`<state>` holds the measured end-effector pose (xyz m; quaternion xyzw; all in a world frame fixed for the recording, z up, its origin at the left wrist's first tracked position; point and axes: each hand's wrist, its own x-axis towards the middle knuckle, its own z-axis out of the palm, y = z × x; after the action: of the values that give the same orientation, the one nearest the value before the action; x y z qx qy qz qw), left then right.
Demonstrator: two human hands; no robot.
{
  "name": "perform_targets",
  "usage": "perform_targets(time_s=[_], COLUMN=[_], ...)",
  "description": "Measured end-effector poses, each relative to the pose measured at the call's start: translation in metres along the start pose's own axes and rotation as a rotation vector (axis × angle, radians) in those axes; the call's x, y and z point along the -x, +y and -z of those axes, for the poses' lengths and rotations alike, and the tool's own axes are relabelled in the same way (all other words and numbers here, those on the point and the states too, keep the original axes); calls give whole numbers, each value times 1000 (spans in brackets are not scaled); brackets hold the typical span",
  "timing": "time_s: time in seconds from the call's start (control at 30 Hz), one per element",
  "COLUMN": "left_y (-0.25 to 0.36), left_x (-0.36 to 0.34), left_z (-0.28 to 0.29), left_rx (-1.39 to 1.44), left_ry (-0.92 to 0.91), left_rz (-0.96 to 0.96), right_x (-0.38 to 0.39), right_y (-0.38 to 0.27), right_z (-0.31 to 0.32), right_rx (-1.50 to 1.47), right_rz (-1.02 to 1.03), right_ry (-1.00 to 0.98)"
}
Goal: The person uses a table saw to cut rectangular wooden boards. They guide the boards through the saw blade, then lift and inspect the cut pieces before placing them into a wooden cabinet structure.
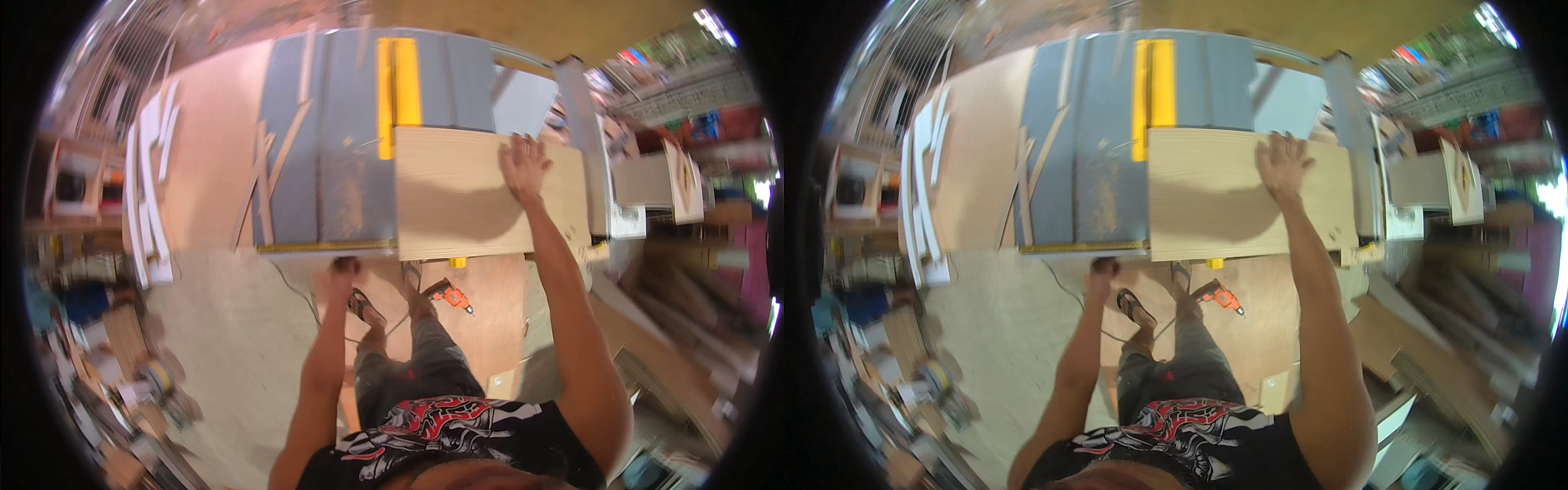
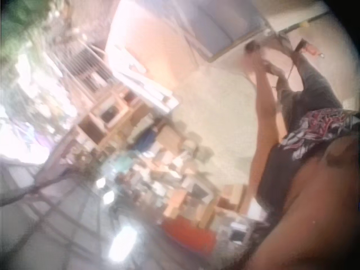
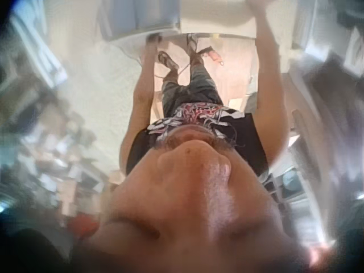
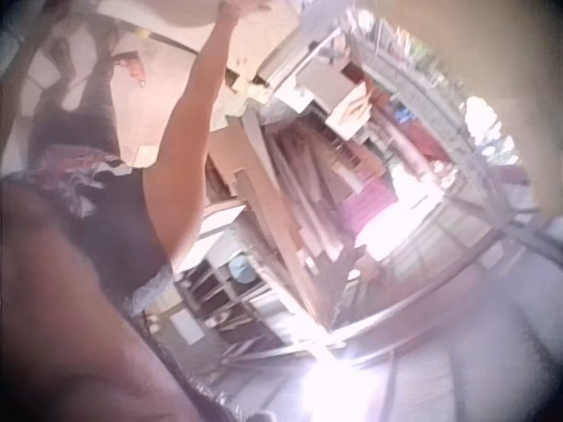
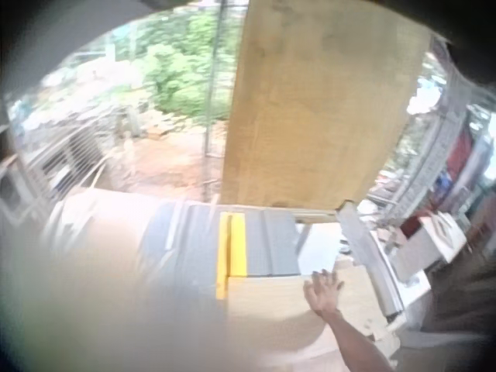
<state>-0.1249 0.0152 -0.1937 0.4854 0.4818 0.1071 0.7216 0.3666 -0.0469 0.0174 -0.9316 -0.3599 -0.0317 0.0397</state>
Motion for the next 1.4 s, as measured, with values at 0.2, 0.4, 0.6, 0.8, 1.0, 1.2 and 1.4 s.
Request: perform_targets(time_s=[0.2,0.4,0.6,0.8,1.0,1.2,1.4], left_y=[109,163,166,172,180,187,189], left_x=[109,85,86,76,70,65,59], left_z=[-204,-297,-312,-315,-317,-320,-322], left_rx=[292,574,600,626,627,637,632], left_ry=[-491,-349,-229,-195,-157,-134,-144], left_rz=[243,321,345,330,329,305,314], right_x=[0,4,2,-11,-21,-29,-37], right_y=[0,3,7,1,2,-6,-6], right_z=[11,12,11,10,8,8,5], right_rx=[-81,-163,-172,-133,-140,-119,-107], right_rz=[12,41,56,49,54,38,54], right_ry=[4,66,71,53,35,14,26])
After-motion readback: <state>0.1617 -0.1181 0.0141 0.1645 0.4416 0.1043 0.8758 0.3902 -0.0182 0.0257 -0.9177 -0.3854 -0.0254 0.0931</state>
